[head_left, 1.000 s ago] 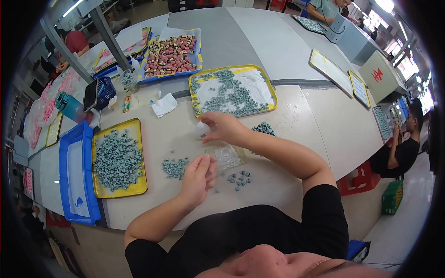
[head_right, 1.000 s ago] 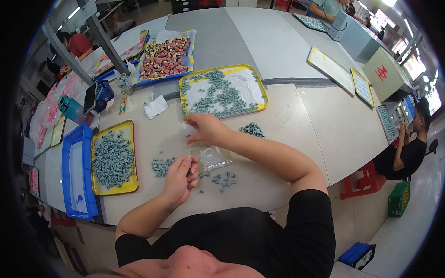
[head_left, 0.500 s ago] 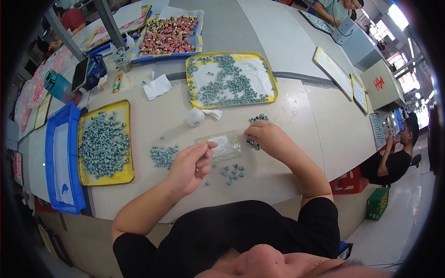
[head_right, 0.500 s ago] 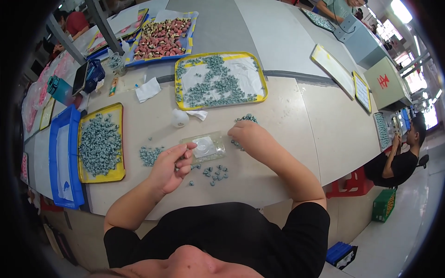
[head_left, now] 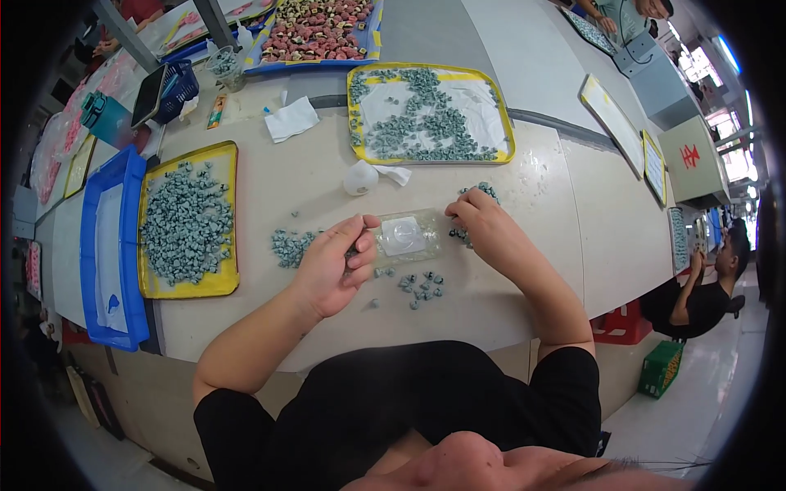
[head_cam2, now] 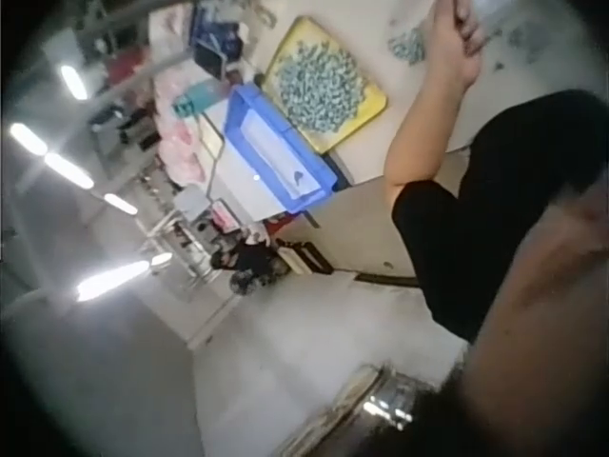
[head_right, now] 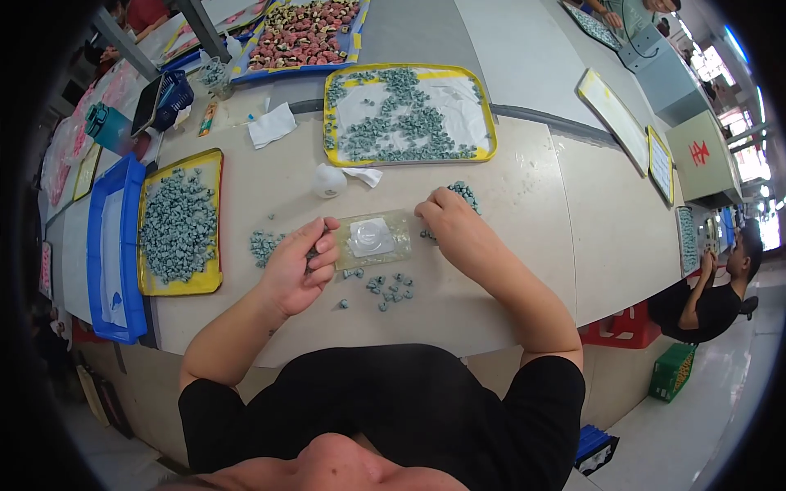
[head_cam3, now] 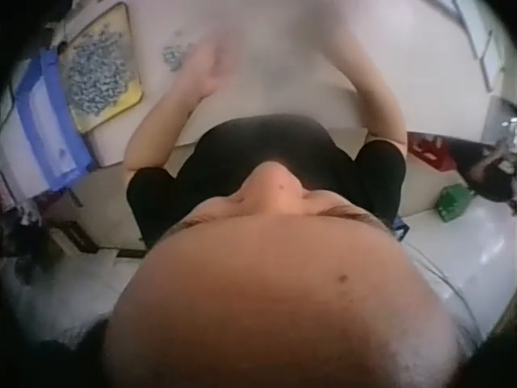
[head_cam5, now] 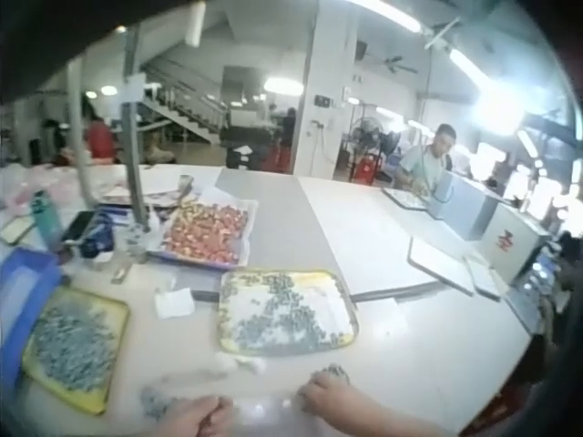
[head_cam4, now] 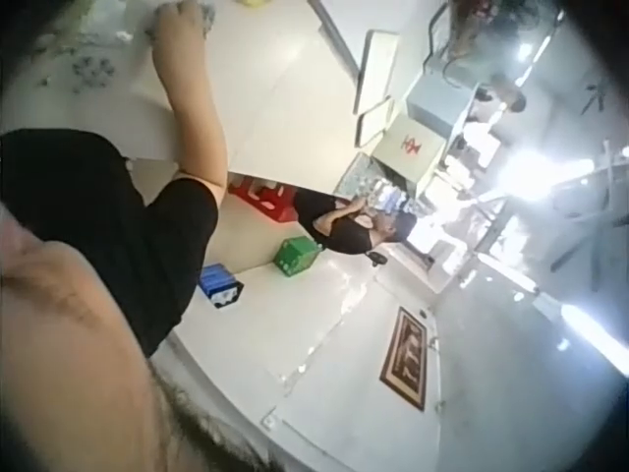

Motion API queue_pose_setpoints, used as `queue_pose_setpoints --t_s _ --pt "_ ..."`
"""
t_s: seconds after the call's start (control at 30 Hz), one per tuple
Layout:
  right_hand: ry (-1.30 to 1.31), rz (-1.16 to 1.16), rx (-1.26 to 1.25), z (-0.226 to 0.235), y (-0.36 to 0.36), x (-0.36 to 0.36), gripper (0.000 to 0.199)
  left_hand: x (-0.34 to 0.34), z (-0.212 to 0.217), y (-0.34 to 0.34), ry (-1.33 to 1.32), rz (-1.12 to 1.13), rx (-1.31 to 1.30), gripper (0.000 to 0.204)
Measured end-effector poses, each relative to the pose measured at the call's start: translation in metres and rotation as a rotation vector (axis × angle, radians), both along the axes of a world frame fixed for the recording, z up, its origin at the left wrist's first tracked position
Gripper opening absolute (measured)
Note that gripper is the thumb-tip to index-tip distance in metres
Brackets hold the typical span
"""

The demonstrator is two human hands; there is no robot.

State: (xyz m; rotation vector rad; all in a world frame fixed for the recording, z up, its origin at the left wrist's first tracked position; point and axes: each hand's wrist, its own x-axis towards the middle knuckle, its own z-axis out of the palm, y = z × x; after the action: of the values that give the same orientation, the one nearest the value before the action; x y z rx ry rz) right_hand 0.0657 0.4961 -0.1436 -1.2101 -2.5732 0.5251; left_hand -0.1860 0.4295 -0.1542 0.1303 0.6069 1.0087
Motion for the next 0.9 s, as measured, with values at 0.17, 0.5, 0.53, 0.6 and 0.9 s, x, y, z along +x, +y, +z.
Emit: queue_pose_setpoints --t_s 0.17,0.5,0.53,0.6,0.9 --pt "0.31 -0.126 -0.272 -0.002 -0.002 -0.017 0.013 0.004 -0.005 -0.001 0.163 -0.052 0.035 0.025" --pt "0.195 0.097 0.098 -0.024 0.003 -0.024 0.013 0.006 -0.012 -0.001 0.184 0.042 0.09 0.015" --pt "0.161 0.109 0.118 -0.024 0.002 -0.024 0.014 0.006 -0.013 0.0 0.199 0.047 0.065 0.012" --pt "0.127 0.12 0.137 -0.027 0.001 -0.024 0.014 0.003 -0.016 -0.001 0.18 0.025 0.063 0.013" --pt "0.297 0.174 0.46 -0.024 -0.012 -0.036 0.02 0.003 -0.023 -0.007 0.228 -0.119 0.041 0.021"
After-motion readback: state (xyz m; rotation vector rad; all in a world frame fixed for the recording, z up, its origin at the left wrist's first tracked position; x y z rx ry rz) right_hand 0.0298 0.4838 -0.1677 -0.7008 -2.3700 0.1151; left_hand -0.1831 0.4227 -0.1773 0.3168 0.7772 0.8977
